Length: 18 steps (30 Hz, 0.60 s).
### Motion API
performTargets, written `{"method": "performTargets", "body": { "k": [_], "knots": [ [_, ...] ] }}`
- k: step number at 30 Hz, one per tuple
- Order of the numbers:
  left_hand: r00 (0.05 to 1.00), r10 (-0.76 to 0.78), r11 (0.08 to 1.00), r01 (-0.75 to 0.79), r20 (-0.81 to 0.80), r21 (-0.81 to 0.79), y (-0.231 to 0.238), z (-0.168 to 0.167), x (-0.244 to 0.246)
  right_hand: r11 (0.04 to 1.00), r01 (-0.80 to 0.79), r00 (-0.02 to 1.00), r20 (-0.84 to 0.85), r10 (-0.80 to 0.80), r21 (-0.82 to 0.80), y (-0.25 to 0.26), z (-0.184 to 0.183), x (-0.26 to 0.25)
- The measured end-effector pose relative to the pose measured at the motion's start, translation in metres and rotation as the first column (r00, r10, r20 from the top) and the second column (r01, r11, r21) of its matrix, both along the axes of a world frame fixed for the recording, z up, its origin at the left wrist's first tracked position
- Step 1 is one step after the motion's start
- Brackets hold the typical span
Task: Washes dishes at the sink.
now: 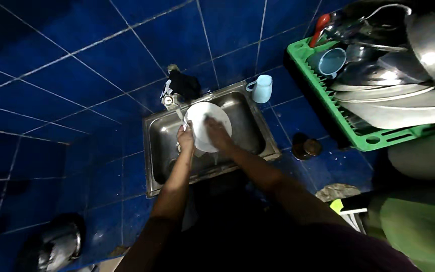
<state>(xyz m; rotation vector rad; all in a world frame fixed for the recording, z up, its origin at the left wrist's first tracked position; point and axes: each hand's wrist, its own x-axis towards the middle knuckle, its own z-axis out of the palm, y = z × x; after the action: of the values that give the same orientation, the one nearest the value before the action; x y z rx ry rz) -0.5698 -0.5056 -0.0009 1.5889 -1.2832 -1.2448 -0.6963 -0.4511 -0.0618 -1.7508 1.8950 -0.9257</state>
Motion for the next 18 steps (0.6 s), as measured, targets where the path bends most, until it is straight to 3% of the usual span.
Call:
{"method": "performTargets", "body": {
  "k": [3,7,9,11,15,18],
  "knots": [
    [0.999,0.028,0.996,-0.027,0.019,-0.087,-0.007,0.000,-0.008,0.989,0.143,0.990,-0.007,-0.144,-0.045,-0.008,-0.020,0.005],
    [0.991,-0.061,0.995,0.069,0.115,-0.066,-0.004,0.012,0.000,0.993,0.008,0.992,0.124,0.007,-0.119,0.002,-0.005,0.030],
    [0.989,-0.086,0.994,0.093,0.121,-0.050,0.001,0.016,0.011,0.991,0.133,0.990,0.059,-0.131,-0.031,-0.008,-0.019,0.010],
    [0.989,-0.124,0.992,0.125,0.078,-0.006,0.004,0.014,0.019,0.974,0.222,0.975,0.035,-0.220,-0.040,-0.018,-0.026,0.006],
    [0.959,-0.283,0.953,0.283,-0.018,0.106,-0.001,0.021,0.023,0.968,0.049,0.981,0.193,0.000,-0.248,-0.036,0.000,0.030],
    [0.938,-0.344,0.933,0.345,-0.029,0.103,0.003,0.030,0.029,0.970,0.206,0.972,0.146,-0.187,-0.132,-0.061,-0.009,-0.001]
  ]
}}
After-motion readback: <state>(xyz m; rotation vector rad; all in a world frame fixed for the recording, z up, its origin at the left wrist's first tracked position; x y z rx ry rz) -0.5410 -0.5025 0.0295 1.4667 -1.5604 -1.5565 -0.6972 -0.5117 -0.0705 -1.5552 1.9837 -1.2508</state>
